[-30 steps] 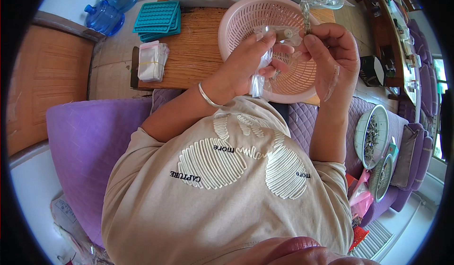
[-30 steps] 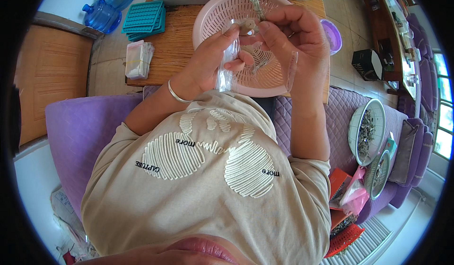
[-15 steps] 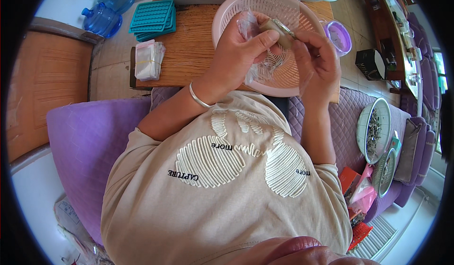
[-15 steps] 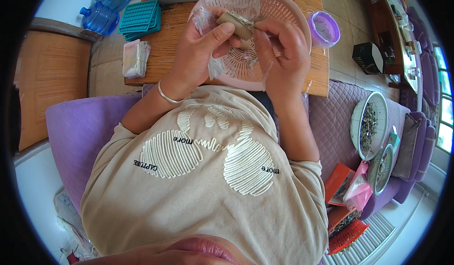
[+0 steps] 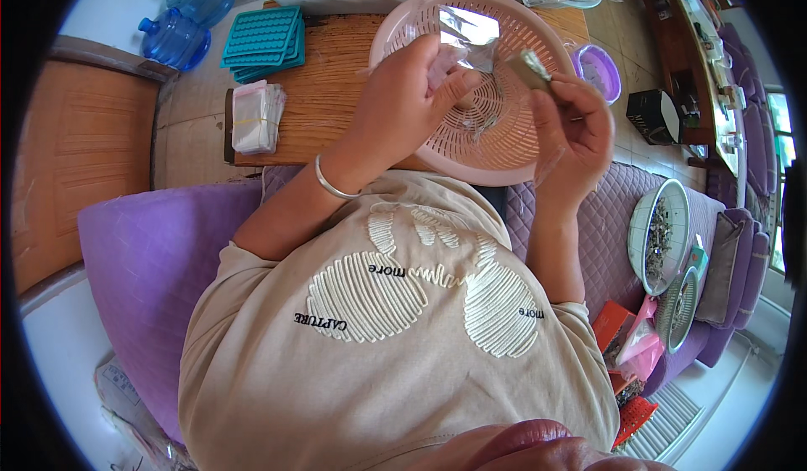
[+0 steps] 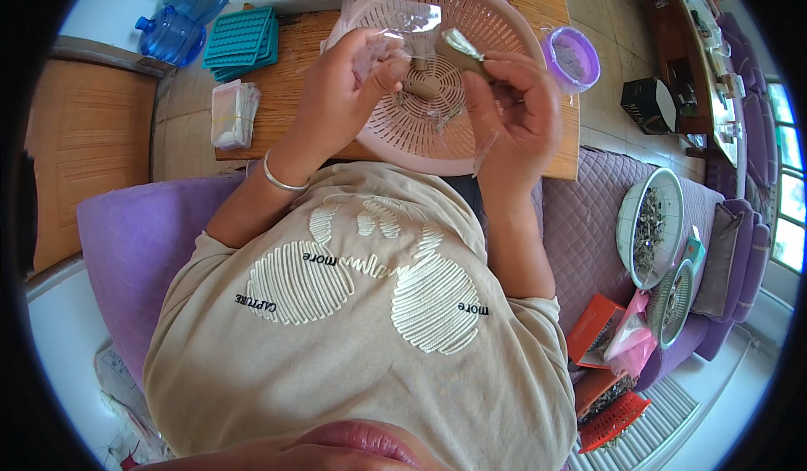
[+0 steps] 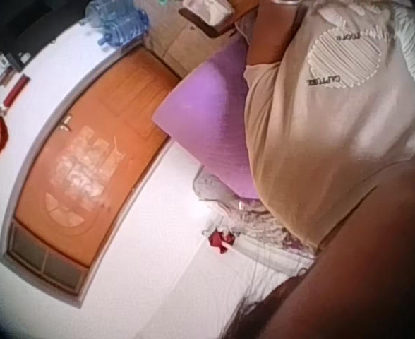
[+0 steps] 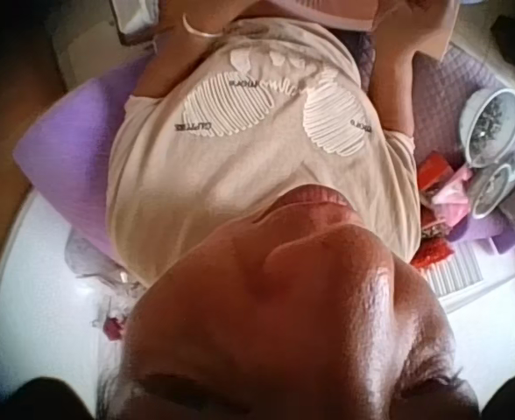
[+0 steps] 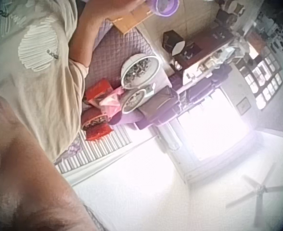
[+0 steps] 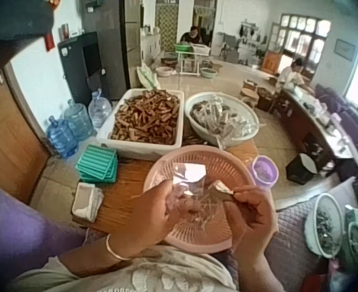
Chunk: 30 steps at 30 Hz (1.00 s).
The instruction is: The person places cylindrical products into small plastic bags by hand, then places the filled bags into a basket.
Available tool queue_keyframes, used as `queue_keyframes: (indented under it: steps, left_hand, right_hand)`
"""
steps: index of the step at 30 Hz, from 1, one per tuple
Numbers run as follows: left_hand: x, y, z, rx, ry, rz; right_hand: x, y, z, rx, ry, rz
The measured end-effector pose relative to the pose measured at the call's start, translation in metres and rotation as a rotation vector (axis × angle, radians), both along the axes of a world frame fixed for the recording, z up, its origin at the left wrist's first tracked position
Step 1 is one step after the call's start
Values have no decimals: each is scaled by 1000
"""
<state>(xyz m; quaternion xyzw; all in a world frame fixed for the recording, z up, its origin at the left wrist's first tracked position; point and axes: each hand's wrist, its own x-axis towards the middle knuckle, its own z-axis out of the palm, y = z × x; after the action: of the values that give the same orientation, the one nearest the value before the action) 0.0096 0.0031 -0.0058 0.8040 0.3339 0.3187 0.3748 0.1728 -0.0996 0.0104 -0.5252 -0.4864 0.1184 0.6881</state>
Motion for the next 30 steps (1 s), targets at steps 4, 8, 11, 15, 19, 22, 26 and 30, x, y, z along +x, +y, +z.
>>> queue_keyframes:
  steps: [4, 8, 11, 15, 19, 22, 26, 30]
  left_hand:
    - [-1, -3, 10, 363, 169, 7]
    - [-4, -11, 17, 519, 289, 44]
    - [-6, -13, 19, 585, 216, 91]
    - [-5, -12, 11, 679, 164, 176]
    - [2, -12, -1, 775, 91, 239]
    - [6, -10, -6, 786, 27, 264]
    - [13, -1, -9, 759, -232, 254]
    - [13, -3, 3, 612, -243, 223]
  right_hand:
    - [-11, 12, 22, 107, -290, -5]
    - [-15, 26, 32, 118, -687, -37]
    - [-11, 24, 32, 54, -720, -47]
    - [-12, 18, 42, -64, -720, -7]
    - [-11, 15, 50, -148, -720, 21]
    - [-11, 14, 55, -165, -734, 30]
    - [-14, 15, 58, -209, -676, 72]
    - [-13, 15, 61, -206, -683, 68]
